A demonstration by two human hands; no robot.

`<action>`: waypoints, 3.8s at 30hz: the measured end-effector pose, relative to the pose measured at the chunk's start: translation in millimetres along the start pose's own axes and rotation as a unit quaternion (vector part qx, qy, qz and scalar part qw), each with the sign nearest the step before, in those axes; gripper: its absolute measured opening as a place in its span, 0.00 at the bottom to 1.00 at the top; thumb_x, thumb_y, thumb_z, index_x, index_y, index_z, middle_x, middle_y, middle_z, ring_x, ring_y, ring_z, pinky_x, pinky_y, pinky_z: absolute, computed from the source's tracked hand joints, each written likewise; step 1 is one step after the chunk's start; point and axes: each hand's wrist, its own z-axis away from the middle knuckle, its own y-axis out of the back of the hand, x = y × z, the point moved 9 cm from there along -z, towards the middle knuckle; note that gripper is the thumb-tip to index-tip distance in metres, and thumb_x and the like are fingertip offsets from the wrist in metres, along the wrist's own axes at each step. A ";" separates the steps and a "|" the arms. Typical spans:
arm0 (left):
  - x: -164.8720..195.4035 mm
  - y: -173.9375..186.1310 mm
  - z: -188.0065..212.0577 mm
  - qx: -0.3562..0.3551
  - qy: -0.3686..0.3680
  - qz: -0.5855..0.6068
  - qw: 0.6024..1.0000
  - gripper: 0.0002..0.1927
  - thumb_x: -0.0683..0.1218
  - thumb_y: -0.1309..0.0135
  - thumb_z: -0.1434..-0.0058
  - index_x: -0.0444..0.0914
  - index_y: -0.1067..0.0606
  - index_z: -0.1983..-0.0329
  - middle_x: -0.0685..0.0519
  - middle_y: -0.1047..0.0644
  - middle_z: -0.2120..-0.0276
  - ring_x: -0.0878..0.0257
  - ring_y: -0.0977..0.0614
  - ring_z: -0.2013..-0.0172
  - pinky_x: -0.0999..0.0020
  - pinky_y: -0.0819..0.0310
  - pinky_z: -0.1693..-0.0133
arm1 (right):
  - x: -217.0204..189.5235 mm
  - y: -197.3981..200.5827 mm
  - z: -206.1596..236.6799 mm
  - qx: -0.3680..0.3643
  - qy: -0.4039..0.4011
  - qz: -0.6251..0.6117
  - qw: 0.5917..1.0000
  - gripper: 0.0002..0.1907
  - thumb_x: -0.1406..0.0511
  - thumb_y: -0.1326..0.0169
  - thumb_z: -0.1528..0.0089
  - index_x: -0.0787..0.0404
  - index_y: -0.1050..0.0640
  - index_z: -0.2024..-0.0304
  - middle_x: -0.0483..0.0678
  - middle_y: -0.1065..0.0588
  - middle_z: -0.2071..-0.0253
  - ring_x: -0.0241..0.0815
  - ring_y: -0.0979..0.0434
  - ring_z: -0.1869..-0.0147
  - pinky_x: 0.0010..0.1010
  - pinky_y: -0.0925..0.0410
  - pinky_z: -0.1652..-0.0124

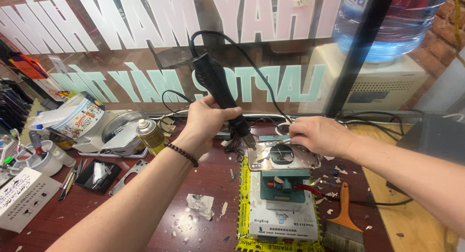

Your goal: The person uses a hot air gun and a soldering iron to work on a small electronic component clamped in a vise. They repeatedly apply heat and use the soldering iron to manipulate the component, then remove it from the vise.

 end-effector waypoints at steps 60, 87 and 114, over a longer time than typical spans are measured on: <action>7.6 5.6 6.7 0.018 0.018 -0.050 0.998 0.12 0.39 0.37 0.44 0.38 0.20 0.56 0.53 0.16 0.63 0.67 0.20 0.65 0.67 0.27 0.60 | 29.5 -32.7 -7.9 -0.208 -0.190 -0.248 0.927 0.12 0.61 0.41 0.39 0.63 0.15 0.62 0.48 0.20 0.70 0.37 0.25 0.68 0.33 0.32 0.66; 8.2 12.7 10.5 0.020 0.022 -0.035 0.999 0.11 0.39 0.36 0.44 0.38 0.21 0.58 0.53 0.17 0.64 0.66 0.19 0.64 0.67 0.25 0.59 | -12.5 5.3 35.2 -0.040 -0.173 -0.091 0.980 0.11 0.58 0.42 0.40 0.60 0.19 0.66 0.51 0.18 0.68 0.49 0.16 0.61 0.40 0.28 0.59; 3.6 8.8 1.2 0.006 0.012 -0.023 1.000 0.12 0.39 0.36 0.45 0.38 0.20 0.57 0.54 0.16 0.64 0.67 0.19 0.64 0.68 0.27 0.59 | -23.7 -2.4 20.9 -0.091 -0.117 -0.003 0.989 0.15 0.55 0.52 0.35 0.54 0.19 0.58 0.53 0.19 0.61 0.55 0.18 0.53 0.46 0.29 0.52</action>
